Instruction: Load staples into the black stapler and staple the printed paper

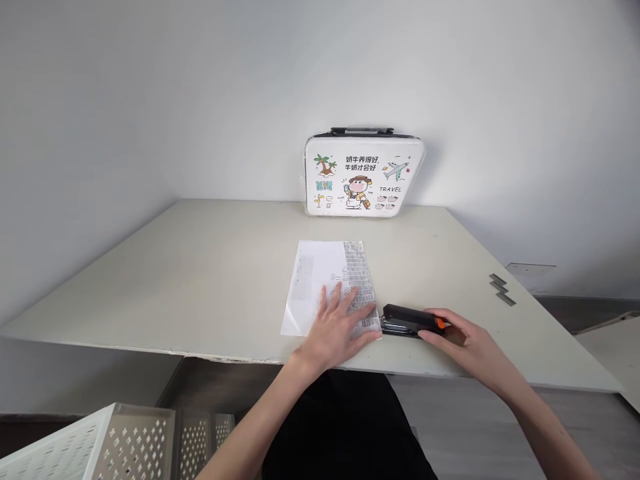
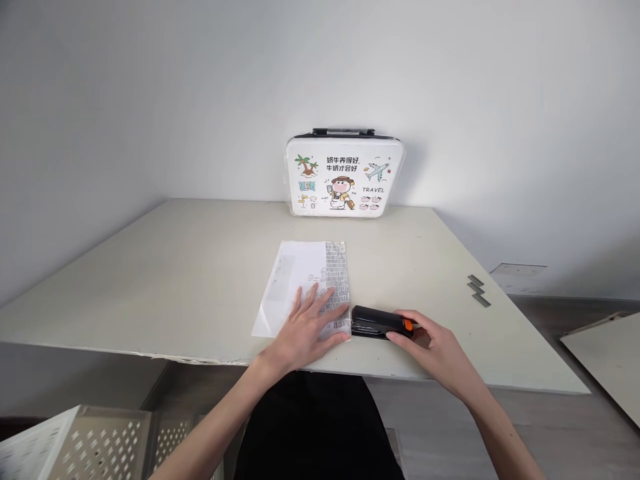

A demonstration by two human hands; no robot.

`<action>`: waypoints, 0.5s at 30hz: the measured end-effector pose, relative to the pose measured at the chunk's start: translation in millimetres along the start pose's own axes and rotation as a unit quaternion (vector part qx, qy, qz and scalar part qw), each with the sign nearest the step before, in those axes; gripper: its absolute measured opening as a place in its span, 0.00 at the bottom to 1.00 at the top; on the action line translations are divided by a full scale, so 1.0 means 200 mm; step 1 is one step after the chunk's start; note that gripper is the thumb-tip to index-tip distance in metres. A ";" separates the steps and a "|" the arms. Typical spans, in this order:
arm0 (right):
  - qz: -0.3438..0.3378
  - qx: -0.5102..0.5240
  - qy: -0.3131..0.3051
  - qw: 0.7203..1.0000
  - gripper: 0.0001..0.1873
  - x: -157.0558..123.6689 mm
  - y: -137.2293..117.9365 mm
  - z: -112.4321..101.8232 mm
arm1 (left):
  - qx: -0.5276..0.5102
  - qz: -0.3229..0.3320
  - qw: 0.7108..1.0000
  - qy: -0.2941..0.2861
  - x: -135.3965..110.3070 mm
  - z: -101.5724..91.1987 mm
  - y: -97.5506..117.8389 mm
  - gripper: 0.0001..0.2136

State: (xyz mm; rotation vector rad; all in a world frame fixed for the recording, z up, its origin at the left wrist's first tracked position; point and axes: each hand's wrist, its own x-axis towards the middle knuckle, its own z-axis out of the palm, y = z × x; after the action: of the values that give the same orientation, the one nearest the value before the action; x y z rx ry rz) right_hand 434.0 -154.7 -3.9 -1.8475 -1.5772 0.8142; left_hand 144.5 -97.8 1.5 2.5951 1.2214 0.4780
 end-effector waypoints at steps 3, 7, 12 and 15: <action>-0.009 0.000 -0.002 1.000 0.29 0.00 0.00 0.00 | -0.001 0.005 1.000 -0.011 -0.01 -0.02 0.00 0.29; -0.010 -0.002 -0.004 1.000 0.29 0.00 -0.01 0.01 | -0.008 0.003 1.000 -0.026 -0.01 -0.03 0.02 0.29; -0.008 -0.006 -0.009 1.000 0.29 0.00 -0.02 0.01 | -0.011 0.000 1.000 -0.015 0.01 0.01 0.03 0.29; -0.009 -0.011 -0.015 1.000 0.29 0.00 -0.03 0.00 | -0.018 0.002 1.000 -0.006 0.02 0.04 0.05 0.29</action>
State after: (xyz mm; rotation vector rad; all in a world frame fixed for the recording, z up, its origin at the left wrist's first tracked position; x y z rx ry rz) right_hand 429.9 -154.1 -0.3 -1.8412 -1.6247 0.8223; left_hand 156.4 -102.4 -1.1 2.5685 1.1926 0.4799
